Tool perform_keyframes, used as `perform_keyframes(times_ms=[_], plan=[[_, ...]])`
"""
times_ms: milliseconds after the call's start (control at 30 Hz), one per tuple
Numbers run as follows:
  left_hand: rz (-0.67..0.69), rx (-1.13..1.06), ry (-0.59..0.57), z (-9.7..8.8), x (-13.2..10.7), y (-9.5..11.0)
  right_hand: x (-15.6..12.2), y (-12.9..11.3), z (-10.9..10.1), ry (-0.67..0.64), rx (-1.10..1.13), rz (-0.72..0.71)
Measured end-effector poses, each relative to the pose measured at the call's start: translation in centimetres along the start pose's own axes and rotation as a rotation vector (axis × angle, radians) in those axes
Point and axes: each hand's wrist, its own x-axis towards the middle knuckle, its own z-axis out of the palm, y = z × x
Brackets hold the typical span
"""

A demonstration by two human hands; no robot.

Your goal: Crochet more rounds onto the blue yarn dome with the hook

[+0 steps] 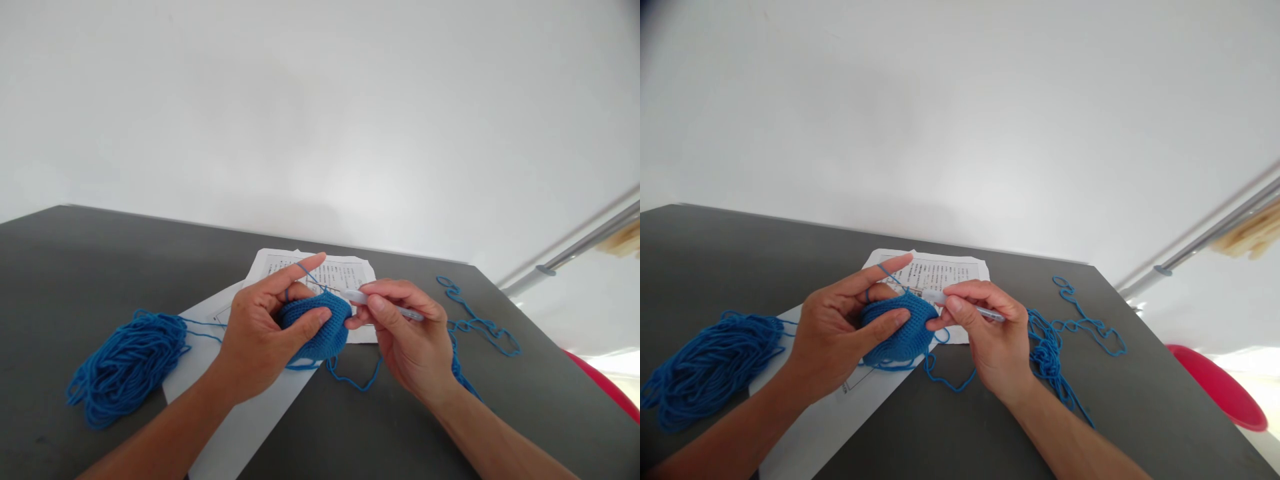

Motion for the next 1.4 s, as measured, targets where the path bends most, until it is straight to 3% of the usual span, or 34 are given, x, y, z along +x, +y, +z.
perform_keyframes(times_ms=[267,667,1133,1400], plan=[[0.007,-0.017,-0.014,0.0,0.2,-0.2,-0.3,0.1,-0.3,-0.028,-0.008,-0.008],[-0.037,-0.095,-0.033,-0.4,0.0,-0.5,0.9,-0.3,-2.4,-0.229,-0.128,-0.078],[0.067,0.034,-0.007,-0.4,0.1,-0.8,1.8,-1.6,-3.3,-0.408,-0.319,-0.308],[0.163,0.174,0.045,-0.4,0.1,-1.1,1.9,-2.5,-3.5,-0.457,-0.385,-0.354]])
